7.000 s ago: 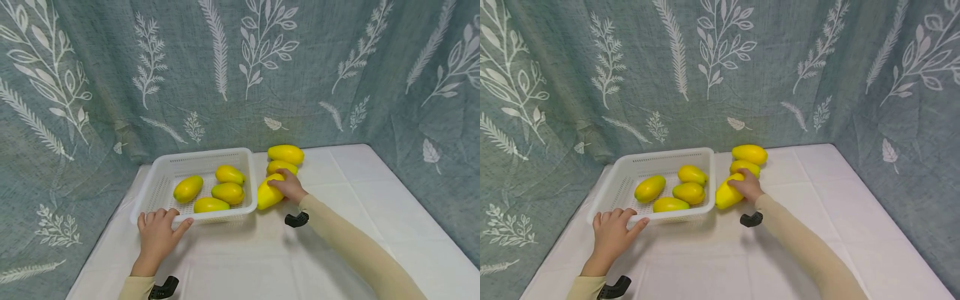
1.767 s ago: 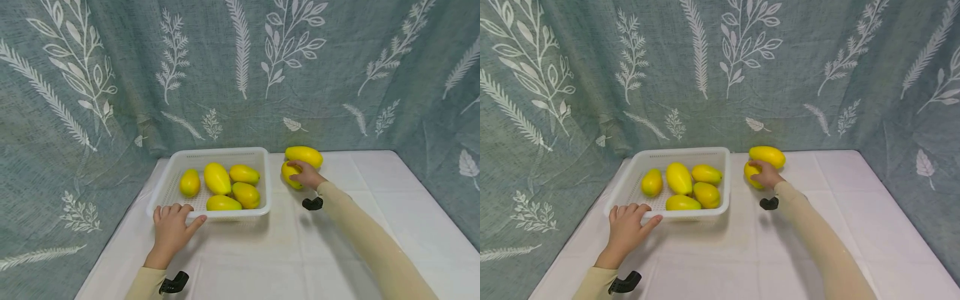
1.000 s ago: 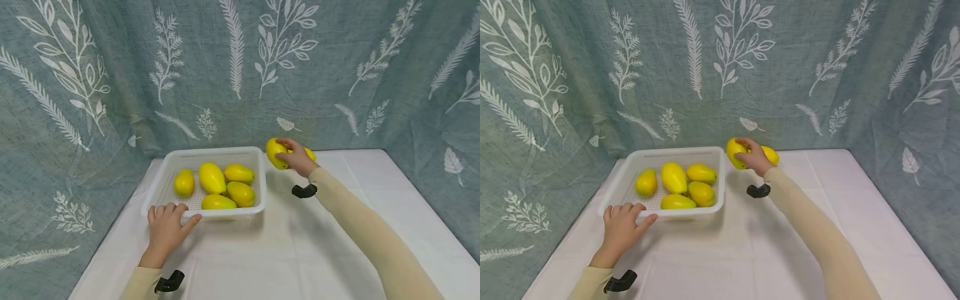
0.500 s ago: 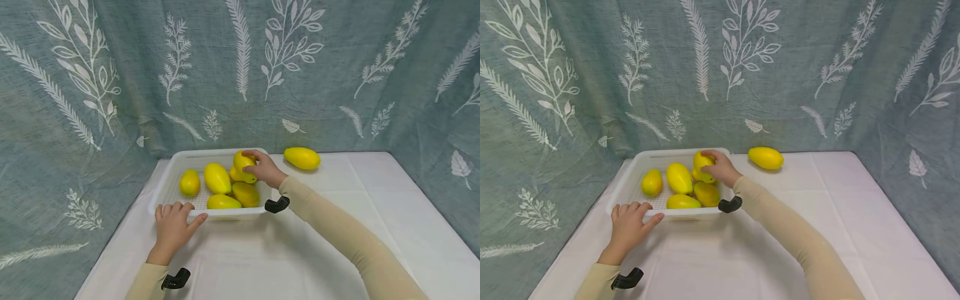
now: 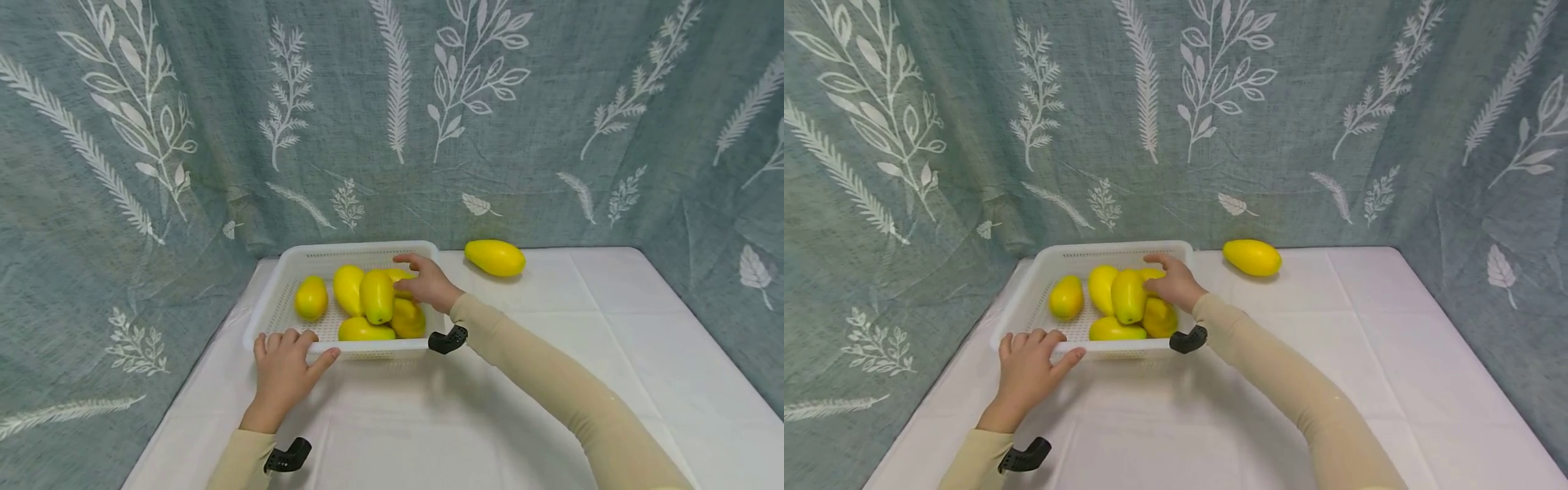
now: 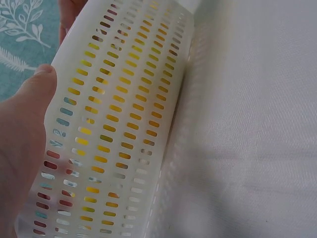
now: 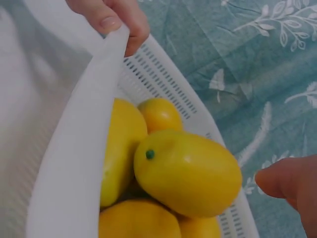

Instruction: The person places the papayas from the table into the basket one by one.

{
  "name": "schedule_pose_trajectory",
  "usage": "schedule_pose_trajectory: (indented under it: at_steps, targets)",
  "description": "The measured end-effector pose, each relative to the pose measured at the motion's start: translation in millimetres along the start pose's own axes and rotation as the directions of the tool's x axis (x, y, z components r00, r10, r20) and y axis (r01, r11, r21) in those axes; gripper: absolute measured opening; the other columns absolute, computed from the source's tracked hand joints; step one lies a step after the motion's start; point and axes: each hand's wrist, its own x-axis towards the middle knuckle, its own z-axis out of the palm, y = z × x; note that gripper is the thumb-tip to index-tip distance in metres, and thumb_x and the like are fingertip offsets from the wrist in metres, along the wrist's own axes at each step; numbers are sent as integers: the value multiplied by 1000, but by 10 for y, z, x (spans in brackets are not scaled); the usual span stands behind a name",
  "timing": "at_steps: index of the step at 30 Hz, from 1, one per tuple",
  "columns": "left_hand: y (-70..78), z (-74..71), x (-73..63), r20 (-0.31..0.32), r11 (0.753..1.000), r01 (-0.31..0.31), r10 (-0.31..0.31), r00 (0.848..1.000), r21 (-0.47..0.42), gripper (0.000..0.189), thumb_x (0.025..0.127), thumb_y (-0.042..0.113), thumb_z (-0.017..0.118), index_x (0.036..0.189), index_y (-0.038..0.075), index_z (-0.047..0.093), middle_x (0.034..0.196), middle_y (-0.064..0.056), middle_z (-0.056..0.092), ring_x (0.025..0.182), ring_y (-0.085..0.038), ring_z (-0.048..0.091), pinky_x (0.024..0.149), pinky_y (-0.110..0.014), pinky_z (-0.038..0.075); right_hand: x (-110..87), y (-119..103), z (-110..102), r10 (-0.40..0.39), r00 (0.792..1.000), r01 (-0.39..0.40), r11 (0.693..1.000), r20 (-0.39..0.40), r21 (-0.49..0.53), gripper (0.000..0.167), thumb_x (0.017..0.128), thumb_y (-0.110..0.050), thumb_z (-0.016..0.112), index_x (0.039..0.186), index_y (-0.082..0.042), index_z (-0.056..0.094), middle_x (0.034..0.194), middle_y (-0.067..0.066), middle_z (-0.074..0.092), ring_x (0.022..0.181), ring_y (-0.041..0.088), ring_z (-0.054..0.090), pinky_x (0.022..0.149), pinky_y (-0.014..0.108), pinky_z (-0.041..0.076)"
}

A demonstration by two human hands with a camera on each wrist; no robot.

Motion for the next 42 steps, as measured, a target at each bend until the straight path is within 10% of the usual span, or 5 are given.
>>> schedule_pose_trajectory:
  at_steps: [13, 27, 42]
  targets:
    - [-2, 19, 12, 22, 1000, 18, -18, 1000, 7, 46, 90, 48, 72, 107, 5, 70, 98, -17, 65, 101, -45, 54, 108, -69, 21, -125, 18, -640, -34, 991, 41, 998, -130, 48, 61, 101, -13, 62, 157, -17, 38, 165, 19, 28, 140, 40, 49, 108, 52, 49]
    - [7, 10, 14, 18, 1000, 19, -19, 1000, 8, 46, 90, 47, 73, 107, 5, 70, 97, -17, 65, 103, -46, 54, 108, -71, 20, -253, 503, -1753, 81, 917, -54, 995, -390, 80, 66, 103, -15, 56, 162, -14, 25, 167, 25, 19, 148, 44, 37, 113, 57, 44]
    - [-8, 18, 9, 6, 1000, 3, -3, 1000, 0, 47, 90, 48, 72, 108, 5, 70, 100, -18, 66, 105, -47, 54, 109, -72, 20, -175, 604, -2011, 55, 899, -58, 998, -435, 6, 64, 103, -12, 55, 161, -11, 27, 166, 27, 20, 152, 44, 29, 115, 59, 40]
